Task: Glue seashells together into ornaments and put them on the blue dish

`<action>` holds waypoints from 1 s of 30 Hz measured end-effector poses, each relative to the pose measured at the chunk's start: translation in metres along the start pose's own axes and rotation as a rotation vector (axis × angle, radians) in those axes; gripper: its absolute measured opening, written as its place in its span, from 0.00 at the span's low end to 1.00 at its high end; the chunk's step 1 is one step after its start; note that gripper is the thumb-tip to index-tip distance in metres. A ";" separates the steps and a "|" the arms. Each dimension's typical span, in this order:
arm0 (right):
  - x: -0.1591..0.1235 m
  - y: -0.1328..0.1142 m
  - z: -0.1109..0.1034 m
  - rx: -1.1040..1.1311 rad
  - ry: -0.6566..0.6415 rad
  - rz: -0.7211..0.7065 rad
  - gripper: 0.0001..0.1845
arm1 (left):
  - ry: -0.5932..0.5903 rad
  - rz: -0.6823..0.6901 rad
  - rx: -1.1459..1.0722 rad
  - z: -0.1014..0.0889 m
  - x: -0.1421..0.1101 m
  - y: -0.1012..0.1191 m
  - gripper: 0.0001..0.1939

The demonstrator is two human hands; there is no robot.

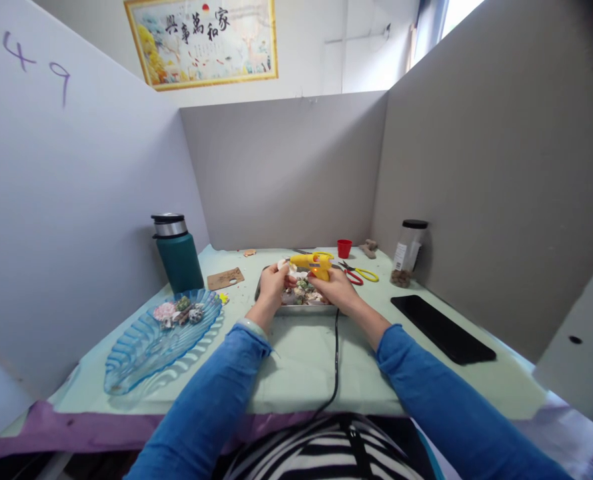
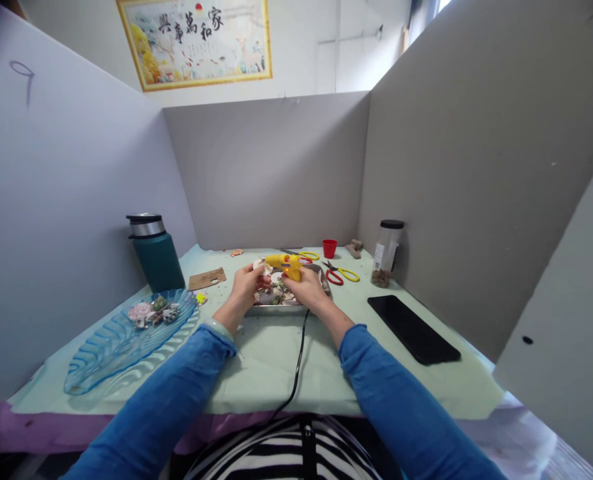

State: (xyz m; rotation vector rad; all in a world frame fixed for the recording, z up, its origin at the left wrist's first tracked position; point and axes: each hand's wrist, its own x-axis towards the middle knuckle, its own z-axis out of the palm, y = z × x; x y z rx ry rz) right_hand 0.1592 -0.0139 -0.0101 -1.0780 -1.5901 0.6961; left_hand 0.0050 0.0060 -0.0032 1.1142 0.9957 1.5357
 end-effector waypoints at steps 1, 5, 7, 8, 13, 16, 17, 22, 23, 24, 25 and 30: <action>0.000 0.000 0.000 -0.005 0.000 0.000 0.12 | -0.003 0.005 0.003 0.000 0.000 0.000 0.07; 0.000 0.001 0.000 -0.016 -0.004 -0.002 0.12 | -0.010 0.019 0.006 0.000 0.000 0.000 0.08; 0.000 0.001 0.000 -0.010 -0.001 0.003 0.12 | 0.004 0.012 0.001 0.000 0.000 0.000 0.08; 0.000 0.001 0.000 -0.005 0.005 0.008 0.12 | 0.009 0.009 -0.002 0.000 0.000 0.000 0.07; 0.000 0.000 0.000 0.012 0.018 0.005 0.11 | 0.001 0.017 0.011 0.000 0.000 0.000 0.07; 0.000 -0.002 0.000 0.023 0.015 0.006 0.11 | -0.005 0.029 0.013 0.000 0.000 0.000 0.07; -0.001 -0.002 0.000 0.022 0.018 0.005 0.12 | -0.006 0.030 0.011 0.001 0.000 0.000 0.07; 0.000 -0.001 -0.001 -0.015 0.046 0.001 0.13 | -0.014 0.021 0.016 0.001 0.001 0.000 0.07; 0.000 -0.001 -0.001 -0.017 0.048 0.003 0.13 | -0.015 0.022 0.017 0.001 0.001 0.000 0.07; 0.001 -0.001 -0.001 -0.016 0.050 0.006 0.14 | -0.015 0.023 0.017 0.001 0.001 0.000 0.07; 0.001 0.000 -0.001 -0.015 0.051 0.008 0.14 | -0.012 0.022 0.017 0.001 0.001 0.000 0.07; 0.002 0.000 0.000 -0.016 0.053 0.018 0.14 | 0.004 0.015 0.002 0.000 0.000 0.000 0.08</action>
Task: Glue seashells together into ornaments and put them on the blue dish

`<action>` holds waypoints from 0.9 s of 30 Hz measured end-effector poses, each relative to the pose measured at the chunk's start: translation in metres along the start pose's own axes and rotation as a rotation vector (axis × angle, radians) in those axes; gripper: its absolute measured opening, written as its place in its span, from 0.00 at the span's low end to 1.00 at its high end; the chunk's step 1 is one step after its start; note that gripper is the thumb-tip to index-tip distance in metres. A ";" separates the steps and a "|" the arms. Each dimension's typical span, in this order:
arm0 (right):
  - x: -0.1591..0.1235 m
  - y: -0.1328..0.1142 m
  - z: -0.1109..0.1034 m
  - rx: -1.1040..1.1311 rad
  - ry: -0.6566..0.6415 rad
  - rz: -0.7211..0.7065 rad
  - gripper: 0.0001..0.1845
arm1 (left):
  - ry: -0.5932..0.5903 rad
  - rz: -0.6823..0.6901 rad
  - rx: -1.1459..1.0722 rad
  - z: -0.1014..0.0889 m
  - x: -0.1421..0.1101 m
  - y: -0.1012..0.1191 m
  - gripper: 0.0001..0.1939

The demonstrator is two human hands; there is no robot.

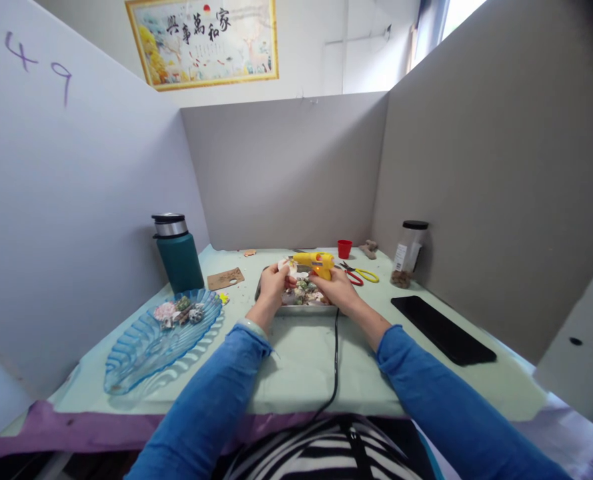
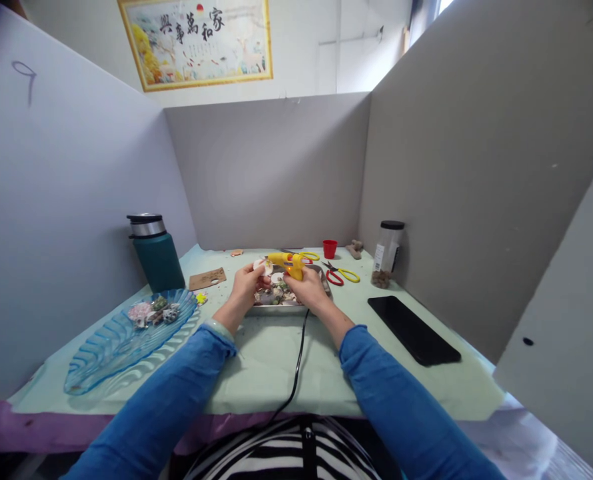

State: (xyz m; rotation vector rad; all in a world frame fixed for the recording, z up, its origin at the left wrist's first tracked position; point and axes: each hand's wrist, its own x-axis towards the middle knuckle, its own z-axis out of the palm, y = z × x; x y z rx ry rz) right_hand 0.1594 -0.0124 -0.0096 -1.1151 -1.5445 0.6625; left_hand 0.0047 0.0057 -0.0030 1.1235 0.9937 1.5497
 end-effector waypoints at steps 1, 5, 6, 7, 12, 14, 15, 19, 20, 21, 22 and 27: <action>0.000 0.000 0.000 0.001 0.002 0.002 0.14 | 0.001 -0.005 -0.006 0.000 0.000 0.000 0.09; 0.000 0.000 0.000 0.014 0.008 -0.002 0.13 | 0.020 -0.019 -0.040 0.000 0.000 0.001 0.10; 0.000 0.000 0.000 0.015 0.009 -0.004 0.12 | 0.028 -0.015 -0.049 -0.001 0.001 0.001 0.10; 0.000 0.000 0.000 0.014 0.009 -0.004 0.12 | 0.035 -0.009 -0.056 -0.001 0.001 0.001 0.10; 0.000 -0.001 -0.001 -0.019 0.005 0.008 0.12 | 0.063 0.010 -0.089 -0.002 0.001 0.002 0.10; 0.000 -0.001 -0.001 -0.020 0.002 0.010 0.13 | 0.072 0.010 -0.105 -0.002 0.000 0.002 0.10; 0.000 0.000 -0.001 -0.018 0.003 0.010 0.13 | 0.073 0.010 -0.111 -0.002 0.000 0.002 0.10; 0.000 0.001 0.000 -0.001 0.007 0.004 0.12 | 0.085 0.014 -0.118 -0.002 0.001 0.002 0.10; 0.000 0.001 0.000 -0.001 0.006 0.002 0.12 | 0.091 0.015 -0.120 -0.002 0.002 0.002 0.10; 0.000 0.001 0.000 -0.003 0.003 -0.001 0.12 | 0.098 0.014 -0.122 -0.002 0.002 0.002 0.10; 0.000 0.001 0.000 -0.007 -0.001 -0.004 0.12 | 0.104 0.014 -0.125 -0.002 0.002 0.002 0.10; 0.000 0.001 0.000 -0.008 -0.013 -0.008 0.12 | 0.115 0.017 -0.138 -0.003 0.002 0.002 0.11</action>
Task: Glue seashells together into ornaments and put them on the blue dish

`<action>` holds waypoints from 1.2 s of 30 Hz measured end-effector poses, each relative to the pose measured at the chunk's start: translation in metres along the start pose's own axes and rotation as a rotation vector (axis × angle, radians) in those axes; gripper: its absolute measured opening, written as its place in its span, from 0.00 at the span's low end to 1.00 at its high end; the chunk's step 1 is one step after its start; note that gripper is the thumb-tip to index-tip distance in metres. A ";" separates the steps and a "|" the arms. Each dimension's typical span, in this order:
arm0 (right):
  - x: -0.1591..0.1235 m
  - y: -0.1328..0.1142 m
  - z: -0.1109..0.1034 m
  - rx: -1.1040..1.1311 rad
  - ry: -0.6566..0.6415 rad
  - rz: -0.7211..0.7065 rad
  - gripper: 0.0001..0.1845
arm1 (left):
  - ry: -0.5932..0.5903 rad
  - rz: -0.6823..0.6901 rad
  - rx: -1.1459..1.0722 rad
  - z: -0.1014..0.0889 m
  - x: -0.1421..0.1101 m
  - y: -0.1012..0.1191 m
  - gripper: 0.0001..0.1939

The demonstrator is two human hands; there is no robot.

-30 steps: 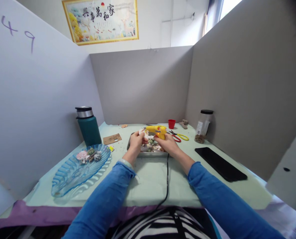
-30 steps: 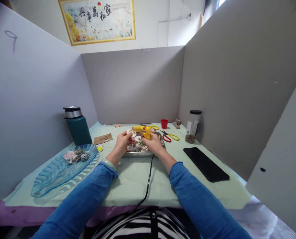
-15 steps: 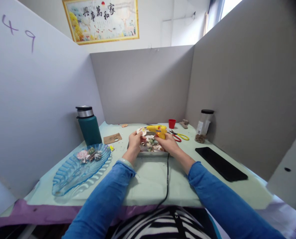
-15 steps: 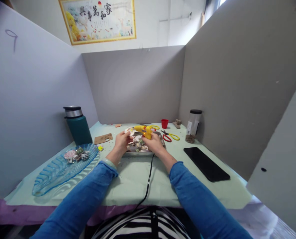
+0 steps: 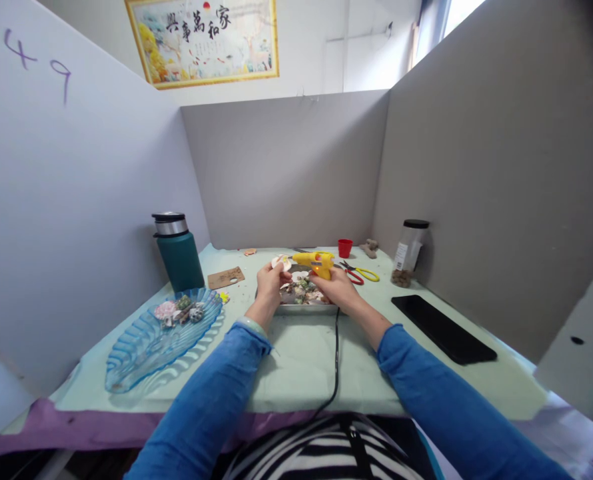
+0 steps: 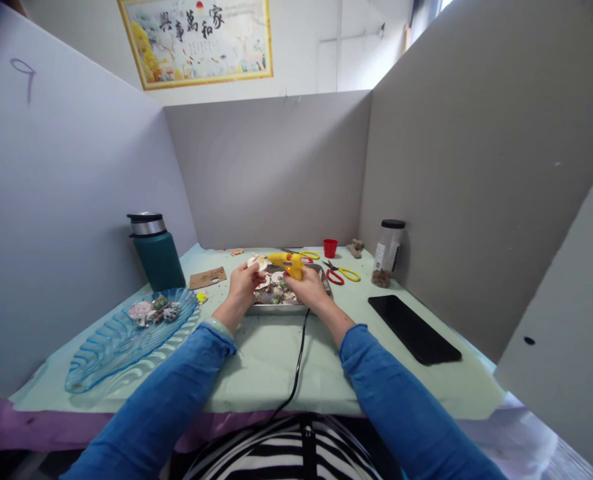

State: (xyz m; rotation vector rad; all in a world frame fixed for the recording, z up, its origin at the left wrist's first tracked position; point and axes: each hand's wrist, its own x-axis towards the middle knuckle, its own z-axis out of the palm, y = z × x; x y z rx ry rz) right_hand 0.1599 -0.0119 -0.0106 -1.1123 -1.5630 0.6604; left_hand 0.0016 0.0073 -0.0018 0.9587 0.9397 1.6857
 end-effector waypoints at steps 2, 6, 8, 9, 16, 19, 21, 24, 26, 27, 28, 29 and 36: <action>0.000 0.000 0.000 -0.004 -0.004 -0.004 0.12 | -0.008 -0.003 0.000 0.000 0.000 0.000 0.11; -0.001 0.000 0.000 0.005 -0.011 0.001 0.12 | -0.041 -0.012 0.005 0.000 0.000 -0.001 0.11; -0.001 0.000 0.000 0.017 -0.010 0.000 0.12 | -0.055 -0.015 0.015 0.000 0.001 -0.002 0.10; -0.001 0.000 0.000 0.020 -0.007 -0.003 0.12 | -0.063 -0.015 0.023 0.000 0.001 -0.002 0.09; -0.001 0.000 -0.001 0.026 -0.023 -0.018 0.13 | -0.106 -0.007 0.095 0.002 -0.002 -0.002 0.09; -0.001 -0.001 0.000 0.039 -0.022 -0.013 0.13 | -0.139 -0.004 0.120 0.003 -0.003 -0.002 0.09; -0.002 -0.001 0.000 0.062 -0.017 -0.003 0.14 | -0.153 0.000 0.127 0.003 -0.003 -0.002 0.08; -0.001 0.000 0.001 0.100 0.027 0.024 0.15 | -0.173 0.020 0.113 0.003 -0.005 -0.001 0.09; 0.001 0.003 0.001 0.138 0.099 0.050 0.17 | -0.204 0.041 0.102 0.003 -0.007 0.000 0.12; 0.001 0.004 0.001 0.166 0.133 0.062 0.18 | -0.227 0.046 0.102 0.003 -0.008 0.001 0.13; 0.002 0.005 0.000 0.198 0.159 0.069 0.19 | -0.253 0.048 0.103 0.003 -0.009 0.002 0.14; 0.003 0.006 0.000 0.230 0.175 0.071 0.20 | -0.280 0.045 0.107 0.003 -0.010 0.003 0.15; 0.003 0.007 0.000 0.321 0.178 0.054 0.19 | -0.420 0.029 0.188 0.006 -0.018 0.006 0.16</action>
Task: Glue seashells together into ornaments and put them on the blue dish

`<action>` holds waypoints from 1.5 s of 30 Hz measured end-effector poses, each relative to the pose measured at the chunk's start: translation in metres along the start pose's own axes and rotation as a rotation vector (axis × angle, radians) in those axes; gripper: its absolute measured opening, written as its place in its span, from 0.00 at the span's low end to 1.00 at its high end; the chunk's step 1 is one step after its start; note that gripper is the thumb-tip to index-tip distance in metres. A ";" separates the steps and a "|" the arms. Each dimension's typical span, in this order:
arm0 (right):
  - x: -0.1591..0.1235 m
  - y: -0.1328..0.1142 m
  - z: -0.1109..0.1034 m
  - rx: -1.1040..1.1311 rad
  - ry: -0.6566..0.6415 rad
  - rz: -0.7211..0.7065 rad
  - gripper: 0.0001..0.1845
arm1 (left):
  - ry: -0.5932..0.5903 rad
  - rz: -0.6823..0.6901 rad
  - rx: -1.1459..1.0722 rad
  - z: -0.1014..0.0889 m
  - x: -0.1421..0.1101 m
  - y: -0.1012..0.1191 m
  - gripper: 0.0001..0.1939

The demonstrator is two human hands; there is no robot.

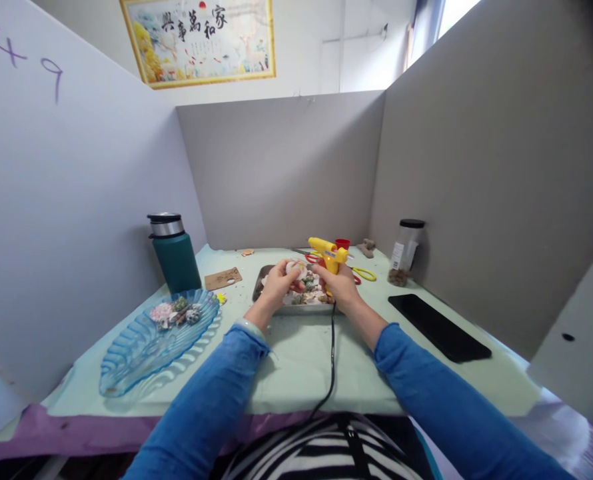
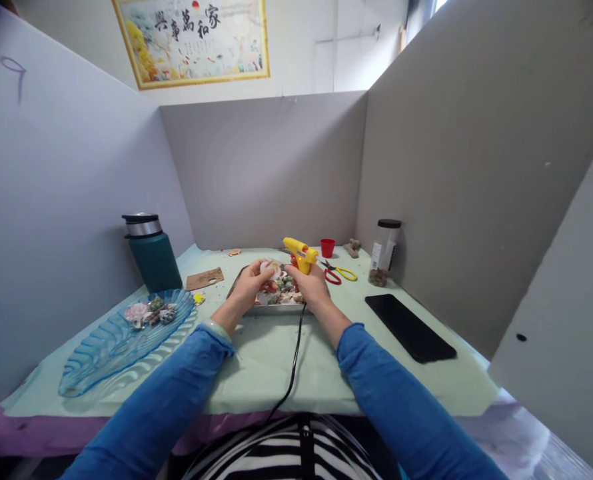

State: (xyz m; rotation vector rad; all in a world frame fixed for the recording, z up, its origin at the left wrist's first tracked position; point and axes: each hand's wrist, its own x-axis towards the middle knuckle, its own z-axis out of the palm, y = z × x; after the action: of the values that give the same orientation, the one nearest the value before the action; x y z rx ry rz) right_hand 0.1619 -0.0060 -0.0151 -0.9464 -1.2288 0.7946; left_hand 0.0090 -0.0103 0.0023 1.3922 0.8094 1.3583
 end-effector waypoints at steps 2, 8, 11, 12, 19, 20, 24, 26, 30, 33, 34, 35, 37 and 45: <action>0.000 0.001 0.000 -0.002 -0.005 -0.012 0.19 | -0.037 0.008 0.030 0.001 -0.001 0.000 0.16; 0.002 0.006 0.001 -0.006 0.026 -0.031 0.20 | -0.122 0.027 0.091 -0.001 0.002 -0.005 0.19; 0.003 0.008 0.001 -0.020 0.042 -0.045 0.18 | -0.147 0.032 0.102 -0.003 0.003 -0.005 0.20; 0.003 0.009 0.001 -0.029 0.046 -0.049 0.17 | -0.146 0.031 0.100 -0.003 0.003 -0.005 0.20; 0.003 0.006 0.001 -0.071 0.060 -0.023 0.19 | -0.125 0.009 0.096 0.000 0.001 -0.001 0.17; 0.003 0.006 0.001 -0.069 0.070 -0.019 0.19 | -0.123 0.005 0.094 0.000 0.001 -0.001 0.17; 0.002 0.005 0.001 -0.067 0.070 -0.041 0.19 | -0.132 -0.015 0.079 0.000 0.001 -0.001 0.16; 0.003 0.007 0.001 -0.083 0.063 -0.054 0.19 | -0.143 -0.018 0.071 0.000 0.001 -0.001 0.16; 0.003 0.009 0.001 -0.090 0.067 -0.047 0.18 | -0.176 -0.015 0.054 0.002 -0.001 0.001 0.17; 0.003 0.008 0.002 -0.092 0.069 -0.047 0.17 | -0.185 -0.010 0.056 0.003 -0.003 0.002 0.18; 0.003 0.007 0.002 -0.095 0.067 -0.050 0.16 | -0.182 -0.007 0.062 0.004 -0.003 0.003 0.18; 0.002 0.006 0.002 -0.096 0.064 -0.053 0.16 | -0.177 -0.004 0.070 0.004 -0.004 0.003 0.18; 0.002 0.003 0.002 -0.088 0.051 -0.058 0.15 | -0.160 -0.001 0.078 0.005 -0.004 0.003 0.18; 0.000 0.002 0.002 -0.144 0.037 -0.071 0.13 | -0.110 0.037 0.093 0.006 -0.003 0.000 0.17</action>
State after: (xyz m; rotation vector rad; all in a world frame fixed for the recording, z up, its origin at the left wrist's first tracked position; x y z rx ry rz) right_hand 0.1598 -0.0052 -0.0165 -1.0236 -1.2937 0.6367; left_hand 0.0146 -0.0142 0.0020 1.5476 0.7859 1.2733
